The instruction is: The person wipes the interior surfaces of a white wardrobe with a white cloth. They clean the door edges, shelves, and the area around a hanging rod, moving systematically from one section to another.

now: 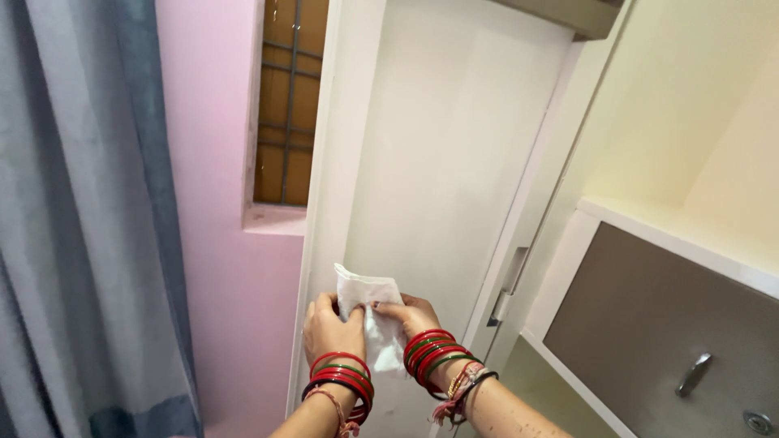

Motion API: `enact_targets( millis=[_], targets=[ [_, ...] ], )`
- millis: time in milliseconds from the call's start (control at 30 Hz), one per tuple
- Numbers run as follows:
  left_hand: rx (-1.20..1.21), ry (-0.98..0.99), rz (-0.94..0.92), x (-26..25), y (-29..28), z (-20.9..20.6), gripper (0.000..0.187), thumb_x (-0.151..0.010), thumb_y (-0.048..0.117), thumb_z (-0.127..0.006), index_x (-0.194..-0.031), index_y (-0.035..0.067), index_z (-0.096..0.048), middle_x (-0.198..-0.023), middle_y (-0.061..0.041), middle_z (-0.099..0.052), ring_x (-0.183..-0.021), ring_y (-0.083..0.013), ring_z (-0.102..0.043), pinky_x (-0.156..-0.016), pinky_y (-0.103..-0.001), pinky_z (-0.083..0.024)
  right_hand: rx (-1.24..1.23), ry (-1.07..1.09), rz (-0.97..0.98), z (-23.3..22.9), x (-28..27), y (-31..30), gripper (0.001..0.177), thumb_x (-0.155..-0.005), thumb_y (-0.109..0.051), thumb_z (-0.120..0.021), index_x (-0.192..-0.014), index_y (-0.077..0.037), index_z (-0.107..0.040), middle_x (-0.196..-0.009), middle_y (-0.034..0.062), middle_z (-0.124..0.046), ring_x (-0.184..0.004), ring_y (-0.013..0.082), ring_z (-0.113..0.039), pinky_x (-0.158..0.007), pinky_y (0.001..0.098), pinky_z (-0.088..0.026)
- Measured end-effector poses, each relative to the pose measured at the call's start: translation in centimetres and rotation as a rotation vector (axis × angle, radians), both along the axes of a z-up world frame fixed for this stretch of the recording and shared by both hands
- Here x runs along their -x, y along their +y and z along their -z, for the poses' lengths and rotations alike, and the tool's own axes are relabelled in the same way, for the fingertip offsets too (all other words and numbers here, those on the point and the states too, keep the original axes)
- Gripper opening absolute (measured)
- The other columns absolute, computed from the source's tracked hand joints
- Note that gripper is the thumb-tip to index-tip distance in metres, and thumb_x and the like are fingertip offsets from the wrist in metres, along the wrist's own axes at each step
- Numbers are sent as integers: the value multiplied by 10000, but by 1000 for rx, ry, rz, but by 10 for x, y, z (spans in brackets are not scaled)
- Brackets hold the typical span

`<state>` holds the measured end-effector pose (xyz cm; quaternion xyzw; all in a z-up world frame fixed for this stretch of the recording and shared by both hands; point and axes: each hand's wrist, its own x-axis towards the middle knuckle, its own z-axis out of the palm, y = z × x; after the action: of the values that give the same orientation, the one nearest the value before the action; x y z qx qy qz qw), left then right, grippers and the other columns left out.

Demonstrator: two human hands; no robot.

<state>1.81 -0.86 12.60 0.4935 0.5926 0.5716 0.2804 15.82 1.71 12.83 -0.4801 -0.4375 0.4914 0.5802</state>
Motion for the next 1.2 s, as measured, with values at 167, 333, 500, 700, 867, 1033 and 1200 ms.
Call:
enact_targets(
  millis=[167, 333, 500, 700, 867, 1033, 1200],
  targets=[
    [1, 5, 44, -5, 4, -15, 354, -823, 259, -749, -1126, 102, -654, -1128, -71, -651, -1147, -291, -609, -964, -436, -494, 10, -47, 60, -17, -2, -6, 397, -802, -23, -727, -1180, 96, -710, -987, 189, -794, -812, 266, -764, -764, 375, -626],
    [-34, 17, 82, -10, 8, -35, 325, -835, 250, -744, -1112, 104, -660, -1147, -69, -640, -1154, -288, -605, -981, -432, -491, -26, -86, 93, -36, -9, -3, 371, -813, -37, -724, -1159, 99, -716, -970, 189, -787, -792, 266, -758, -746, 378, -616],
    [-124, 15, 103, -14, 9, -58, 285, -835, 231, -737, -1076, 96, -667, -1142, -70, -639, -1160, -287, -596, -982, -427, -489, -48, -140, 140, -57, -16, 4, 348, -833, -66, -679, -1157, 51, -727, -951, 175, -784, -773, 267, -744, -736, 390, -600],
    [-281, 3, 98, -15, 9, -78, 270, -849, 213, -712, -1076, 78, -651, -1135, -99, -633, -1142, -307, -592, -978, -432, -481, -141, -179, 152, -79, -21, 11, 360, -856, -97, -650, -1186, 36, -706, -1008, 150, -784, -853, 258, -756, -796, 384, -608],
    [-412, -36, 78, -16, 10, -93, 306, -839, 183, -703, -1105, 63, -611, -1150, -110, -626, -1126, -324, -589, -953, -447, -474, -235, -174, 144, -94, -28, 20, 353, -861, -101, -671, -1185, 35, -705, -1015, 150, -776, -865, 259, -744, -800, 389, -598],
    [-482, -25, 78, -13, 8, -105, 288, -843, 170, -709, -1087, 67, -597, -1124, -122, -635, -1118, -334, -591, -947, -459, -471, -303, -198, 161, -102, -30, 29, 333, -863, -106, -680, -1167, 24, -721, -1022, 142, -778, -876, 251, -744, -809, 382, -597],
    [-636, -52, 57, -8, 6, -124, 298, -847, 159, -715, -1086, 50, -574, -1091, -137, -638, -1070, -352, -610, -910, -470, -479, -382, -224, 187, -133, -27, 30, 328, -868, -119, -685, -1164, 18, -722, -1025, 129, -781, -885, 242, -744, -808, 375, -593]
  ],
)
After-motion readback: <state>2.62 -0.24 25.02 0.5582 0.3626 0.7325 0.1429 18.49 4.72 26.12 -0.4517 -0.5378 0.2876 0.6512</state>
